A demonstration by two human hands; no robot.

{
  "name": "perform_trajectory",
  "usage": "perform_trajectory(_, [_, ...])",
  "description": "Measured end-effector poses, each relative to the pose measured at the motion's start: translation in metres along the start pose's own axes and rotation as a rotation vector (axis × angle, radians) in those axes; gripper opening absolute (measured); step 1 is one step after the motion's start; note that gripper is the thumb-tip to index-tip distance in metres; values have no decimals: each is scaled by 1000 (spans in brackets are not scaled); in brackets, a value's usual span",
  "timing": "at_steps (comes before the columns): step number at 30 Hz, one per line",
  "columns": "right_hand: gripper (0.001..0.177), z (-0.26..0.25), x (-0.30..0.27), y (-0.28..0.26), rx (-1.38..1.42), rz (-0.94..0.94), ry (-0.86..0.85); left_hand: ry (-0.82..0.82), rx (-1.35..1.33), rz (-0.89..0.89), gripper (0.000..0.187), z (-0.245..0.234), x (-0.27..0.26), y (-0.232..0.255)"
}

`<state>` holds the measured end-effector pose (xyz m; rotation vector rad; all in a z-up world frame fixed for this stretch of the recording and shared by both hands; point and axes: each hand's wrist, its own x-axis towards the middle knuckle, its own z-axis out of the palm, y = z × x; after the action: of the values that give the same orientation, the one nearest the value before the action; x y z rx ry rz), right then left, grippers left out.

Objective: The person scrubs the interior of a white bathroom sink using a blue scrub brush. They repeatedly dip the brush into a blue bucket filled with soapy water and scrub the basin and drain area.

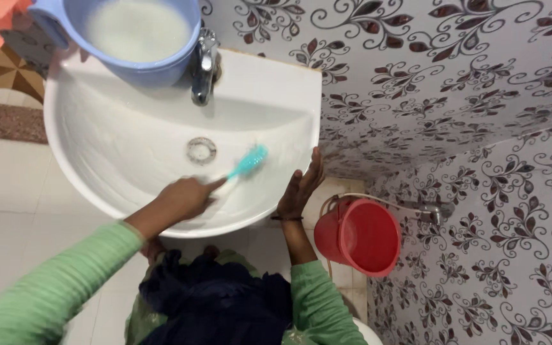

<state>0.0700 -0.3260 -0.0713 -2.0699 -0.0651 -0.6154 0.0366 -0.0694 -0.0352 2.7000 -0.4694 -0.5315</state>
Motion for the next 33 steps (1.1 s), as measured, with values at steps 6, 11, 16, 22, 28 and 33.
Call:
perform_trajectory(6, [76, 7, 3, 6, -9, -33, 29, -242, -124, 77, 64, -25, -40, 14])
perform_trajectory(11, [77, 5, 1, 7, 15, -28, 24, 81, -96, -32, 62, -20, 53, 50])
perform_trajectory(16, [79, 4, 1, 2, 66, 13, 8, 36, -75, -2, 65, -13, 21, 34])
perform_trajectory(22, [81, 6, -2, 3, 95, -22, 32, -375, -230, 0, 63, -46, -49, 13])
perform_trajectory(28, [82, 8, -3, 10, 7, -24, 84, 26, -305, 72, 58, -33, 46, 39])
perform_trajectory(33, [86, 10, -4, 12, 61, 63, 66, 58, -326, 36, 60, -18, 34, 46])
